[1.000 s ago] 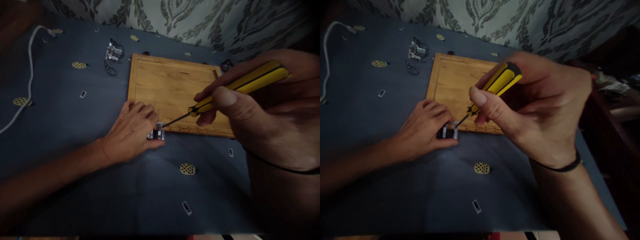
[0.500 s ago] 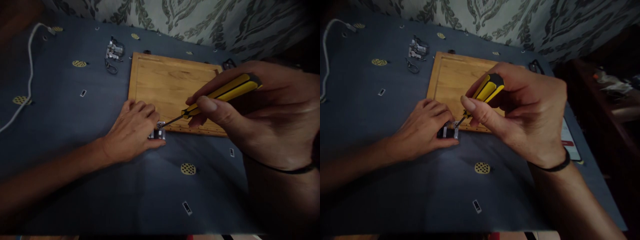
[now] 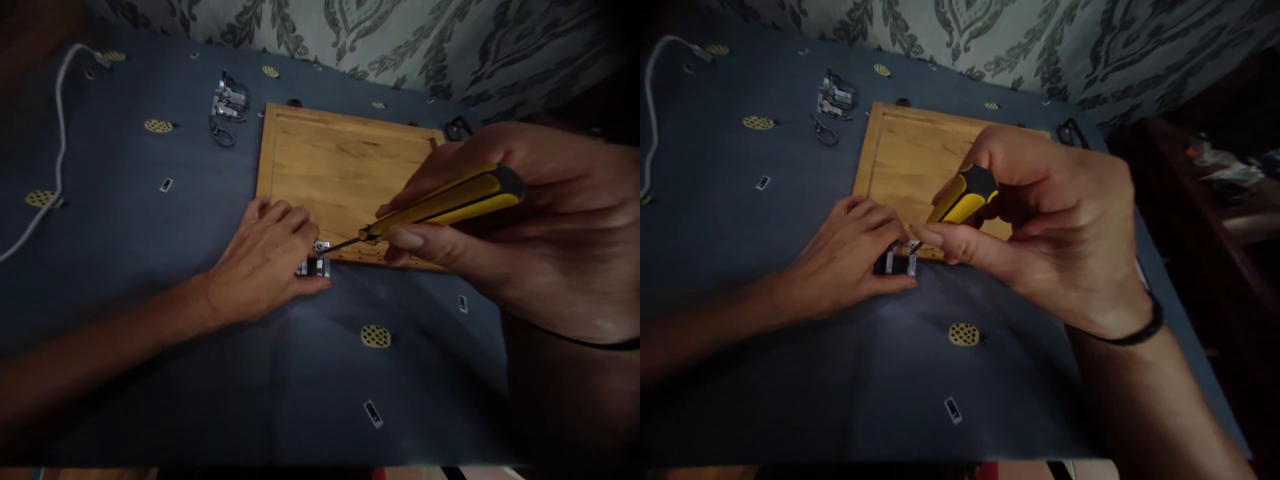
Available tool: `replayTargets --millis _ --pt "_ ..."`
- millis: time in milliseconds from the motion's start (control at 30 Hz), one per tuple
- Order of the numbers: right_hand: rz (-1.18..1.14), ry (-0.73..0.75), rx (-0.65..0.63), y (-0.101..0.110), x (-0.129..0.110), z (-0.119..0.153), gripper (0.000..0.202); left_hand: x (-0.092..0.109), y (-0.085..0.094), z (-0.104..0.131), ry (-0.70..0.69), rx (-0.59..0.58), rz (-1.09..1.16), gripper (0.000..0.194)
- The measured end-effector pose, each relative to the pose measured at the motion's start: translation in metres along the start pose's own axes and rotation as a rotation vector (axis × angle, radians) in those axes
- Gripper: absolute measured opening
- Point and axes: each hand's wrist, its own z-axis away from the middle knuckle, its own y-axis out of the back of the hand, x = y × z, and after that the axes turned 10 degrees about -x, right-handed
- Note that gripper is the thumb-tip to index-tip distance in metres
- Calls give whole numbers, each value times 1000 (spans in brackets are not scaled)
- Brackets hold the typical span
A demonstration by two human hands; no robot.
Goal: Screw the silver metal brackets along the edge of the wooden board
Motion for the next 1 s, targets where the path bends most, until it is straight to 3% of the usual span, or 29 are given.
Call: replayTargets --millis 133,267,400,700,1000 --pt "124 -46 83 -7 -4 0 39 1 4 0 15 -43 24 38" --pt "116 -61 146 -10 -9 2 33 -1 2 0 9 -18 11 38" --pt "46 -200 263 -9 -7 7 25 -4 -3 2 -16 18 -5 38" --pt "10 -185 229 -10 -8 4 22 0 1 2 -10 -11 -2 38" --pt "95 -94 222 -13 -9 -1 33 2 3 2 -10 -8 -8 38"
